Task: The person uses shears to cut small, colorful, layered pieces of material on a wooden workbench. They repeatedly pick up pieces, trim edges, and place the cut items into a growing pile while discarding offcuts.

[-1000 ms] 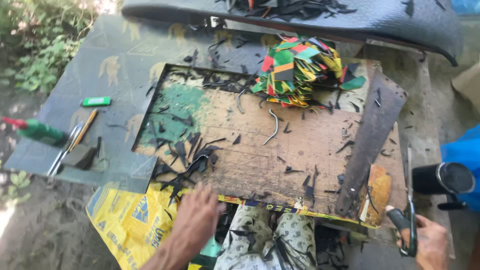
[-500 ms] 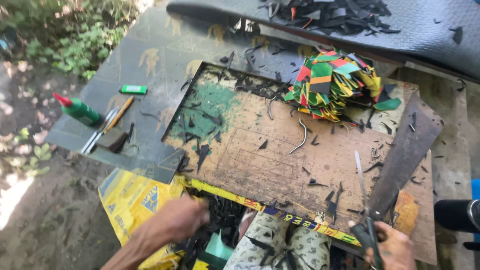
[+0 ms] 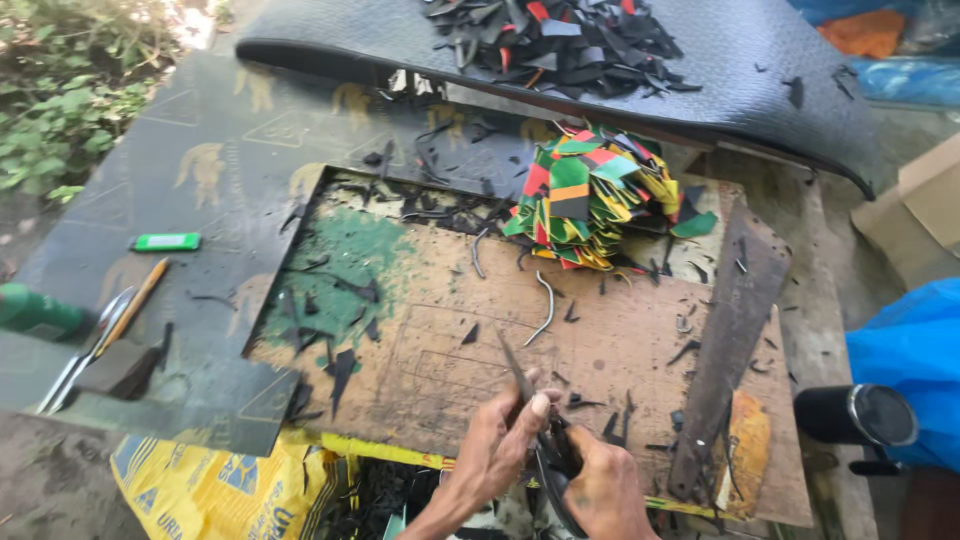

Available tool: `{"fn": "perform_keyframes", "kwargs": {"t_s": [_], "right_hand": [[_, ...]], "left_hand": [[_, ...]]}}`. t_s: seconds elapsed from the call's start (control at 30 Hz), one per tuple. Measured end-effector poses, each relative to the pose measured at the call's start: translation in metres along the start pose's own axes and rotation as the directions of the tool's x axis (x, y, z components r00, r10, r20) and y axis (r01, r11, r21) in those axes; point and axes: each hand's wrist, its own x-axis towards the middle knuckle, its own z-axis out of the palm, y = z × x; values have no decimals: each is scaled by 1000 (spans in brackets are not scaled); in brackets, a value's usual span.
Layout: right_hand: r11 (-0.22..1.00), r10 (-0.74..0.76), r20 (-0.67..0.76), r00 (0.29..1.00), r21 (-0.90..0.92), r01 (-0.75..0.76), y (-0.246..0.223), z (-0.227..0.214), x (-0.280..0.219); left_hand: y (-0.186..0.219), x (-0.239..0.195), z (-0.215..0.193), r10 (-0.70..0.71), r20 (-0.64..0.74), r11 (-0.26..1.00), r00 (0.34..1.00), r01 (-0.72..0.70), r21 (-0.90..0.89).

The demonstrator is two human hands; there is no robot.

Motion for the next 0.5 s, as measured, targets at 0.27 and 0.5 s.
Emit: {"fn": "perform_keyframes", "kwargs": {"t_s": [0.27, 0.5], "right_hand": [[929, 345, -81, 935, -116, -352, 51, -96, 23], [941, 334, -90, 938, 83, -328, 76, -96, 25]], "left_hand": [[18, 139, -57, 313, -186, 938, 931, -272, 216], [16, 136, 45, 666, 541, -42, 513, -699, 714]]}}
